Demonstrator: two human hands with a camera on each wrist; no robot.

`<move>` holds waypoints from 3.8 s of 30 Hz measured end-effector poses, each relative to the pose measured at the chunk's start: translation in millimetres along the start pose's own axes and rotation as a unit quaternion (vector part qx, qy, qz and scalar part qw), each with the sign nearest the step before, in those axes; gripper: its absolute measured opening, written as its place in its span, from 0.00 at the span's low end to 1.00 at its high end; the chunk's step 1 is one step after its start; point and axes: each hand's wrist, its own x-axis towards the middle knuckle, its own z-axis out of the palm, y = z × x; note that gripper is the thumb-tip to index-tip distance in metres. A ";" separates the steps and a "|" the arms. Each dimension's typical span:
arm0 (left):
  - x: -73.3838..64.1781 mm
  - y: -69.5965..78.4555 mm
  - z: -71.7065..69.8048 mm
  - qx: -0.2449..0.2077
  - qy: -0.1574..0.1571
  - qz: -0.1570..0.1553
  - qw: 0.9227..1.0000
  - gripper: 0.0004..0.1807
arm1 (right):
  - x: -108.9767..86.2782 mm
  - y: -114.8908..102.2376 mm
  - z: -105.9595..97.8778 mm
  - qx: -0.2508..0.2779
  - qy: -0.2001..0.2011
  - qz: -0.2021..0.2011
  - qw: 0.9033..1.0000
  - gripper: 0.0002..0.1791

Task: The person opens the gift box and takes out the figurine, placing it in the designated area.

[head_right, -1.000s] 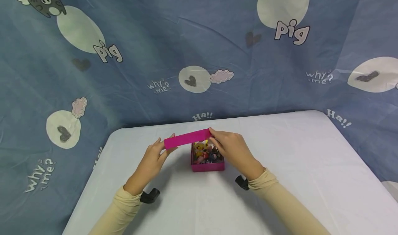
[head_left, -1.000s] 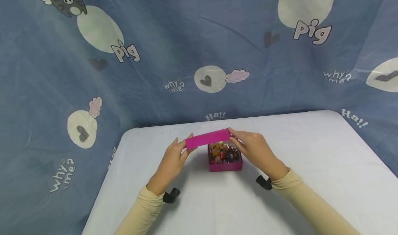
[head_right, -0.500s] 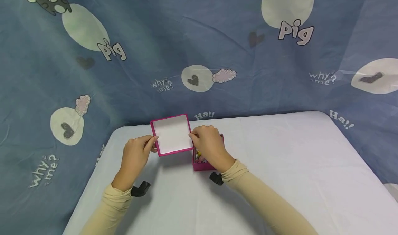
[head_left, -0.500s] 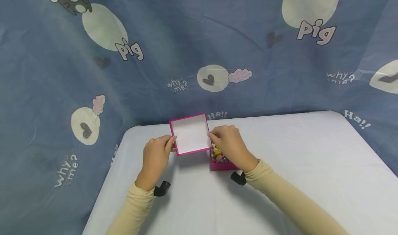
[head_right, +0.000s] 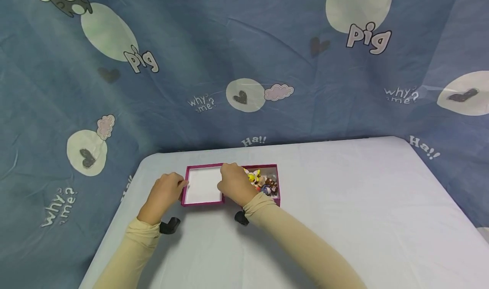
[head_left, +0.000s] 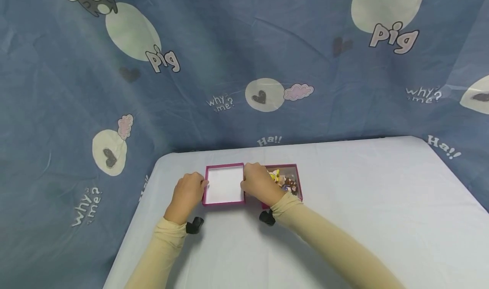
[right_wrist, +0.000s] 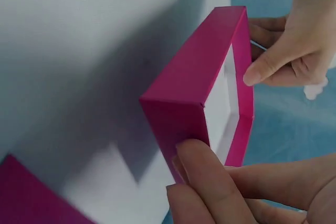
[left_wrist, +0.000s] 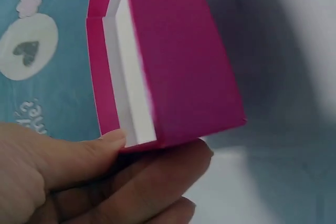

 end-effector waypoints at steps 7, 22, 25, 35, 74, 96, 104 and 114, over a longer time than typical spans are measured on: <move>11.6 -11.3 14.3 0.007 -0.042 -0.019 0.999 0.11 | 9.1 -2.9 18.4 -0.049 -0.011 0.006 0.999 0.02; 20.5 -19.3 26.5 0.014 -0.068 -0.025 0.997 0.12 | 13.0 -2.0 26.2 -0.026 -0.049 0.044 0.998 0.04; 21.5 -21.4 25.7 0.003 -0.072 -0.030 0.997 0.12 | 13.5 -2.9 26.0 -0.021 -0.052 0.051 0.997 0.05; 21.6 -26.5 27.1 -0.015 -0.093 -0.032 0.995 0.13 | 18.0 -2.7 28.2 -0.020 -0.065 0.064 0.996 0.08; -3.1 56.4 67.5 -0.194 -0.095 0.172 0.961 0.67 | -35.7 110.3 -30.4 0.022 0.092 -0.116 0.989 0.23; 9.8 82.5 90.7 -0.201 -0.113 0.145 0.962 0.74 | -29.7 114.2 -14.2 -0.046 0.104 -0.112 0.987 0.27; 10.8 81.4 93.3 -0.204 -0.112 0.143 0.962 0.74 | -28.0 112.5 -9.8 -0.042 0.112 -0.098 0.988 0.26; 11.5 80.9 92.0 -0.200 -0.111 0.145 0.963 0.73 | -26.1 111.5 -6.8 -0.039 0.117 -0.094 0.988 0.27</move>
